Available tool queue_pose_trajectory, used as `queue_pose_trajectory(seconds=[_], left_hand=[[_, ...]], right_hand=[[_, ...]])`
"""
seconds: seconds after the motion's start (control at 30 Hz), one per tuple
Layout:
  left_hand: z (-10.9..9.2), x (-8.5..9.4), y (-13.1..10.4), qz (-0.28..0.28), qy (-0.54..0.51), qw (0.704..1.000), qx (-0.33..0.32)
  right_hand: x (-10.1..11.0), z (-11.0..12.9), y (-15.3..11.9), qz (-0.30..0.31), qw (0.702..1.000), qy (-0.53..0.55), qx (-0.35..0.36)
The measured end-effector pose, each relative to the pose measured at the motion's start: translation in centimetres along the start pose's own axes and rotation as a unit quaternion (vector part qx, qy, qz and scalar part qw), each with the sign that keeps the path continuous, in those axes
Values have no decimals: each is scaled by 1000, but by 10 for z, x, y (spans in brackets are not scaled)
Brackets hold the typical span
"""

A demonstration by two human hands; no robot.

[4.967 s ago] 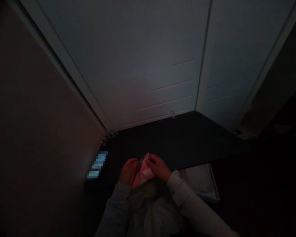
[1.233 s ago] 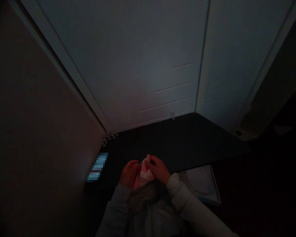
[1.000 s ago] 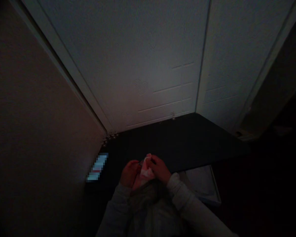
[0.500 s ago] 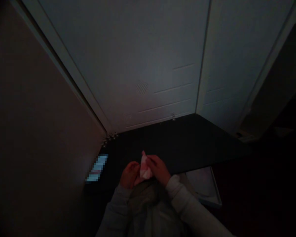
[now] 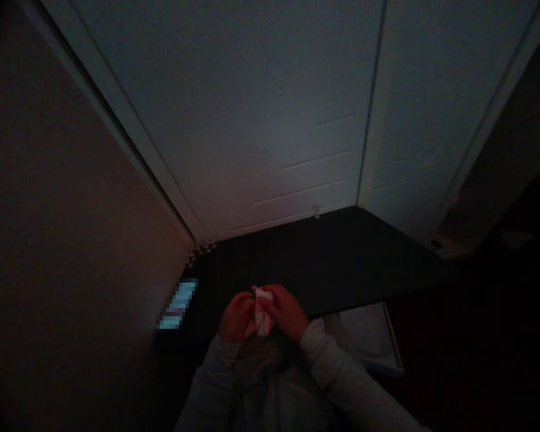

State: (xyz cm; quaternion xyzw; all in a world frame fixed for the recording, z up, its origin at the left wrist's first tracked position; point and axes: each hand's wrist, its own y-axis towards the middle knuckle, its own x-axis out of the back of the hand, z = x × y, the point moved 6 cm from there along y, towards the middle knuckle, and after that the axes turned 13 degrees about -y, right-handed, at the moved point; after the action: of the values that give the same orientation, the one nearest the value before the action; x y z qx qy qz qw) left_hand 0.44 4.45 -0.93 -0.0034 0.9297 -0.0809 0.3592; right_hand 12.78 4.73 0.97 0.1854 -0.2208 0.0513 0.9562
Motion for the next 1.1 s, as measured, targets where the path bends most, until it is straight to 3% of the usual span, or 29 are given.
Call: queue_pose_trajectory(seconds=[0.17, 0.43, 0.53, 0.8, 0.97, 1.1], left_hand=[[-2, -4, 0, -8, 2, 1000, -2], [0, 3, 13, -2, 28, 999, -17], [1, 7, 17, -12, 42, 999, -23], [-1, 1, 40, -23, 91, 993, -73], [-1, -2, 40, -14, 107, 990, -87], [1, -2, 36, -6, 116, 989, -87]], right_hand=[[0, 0, 1, 4, 1000, 2, -4], [2, -21, 5, -23, 993, 82, -81], [3, -19, 10, -25, 994, 84, -64], [11, 4, 37, -1, 997, 20, 75], [3, -18, 33, 9, 999, 39, 16], [1, -22, 26, 10, 999, 42, -1]])
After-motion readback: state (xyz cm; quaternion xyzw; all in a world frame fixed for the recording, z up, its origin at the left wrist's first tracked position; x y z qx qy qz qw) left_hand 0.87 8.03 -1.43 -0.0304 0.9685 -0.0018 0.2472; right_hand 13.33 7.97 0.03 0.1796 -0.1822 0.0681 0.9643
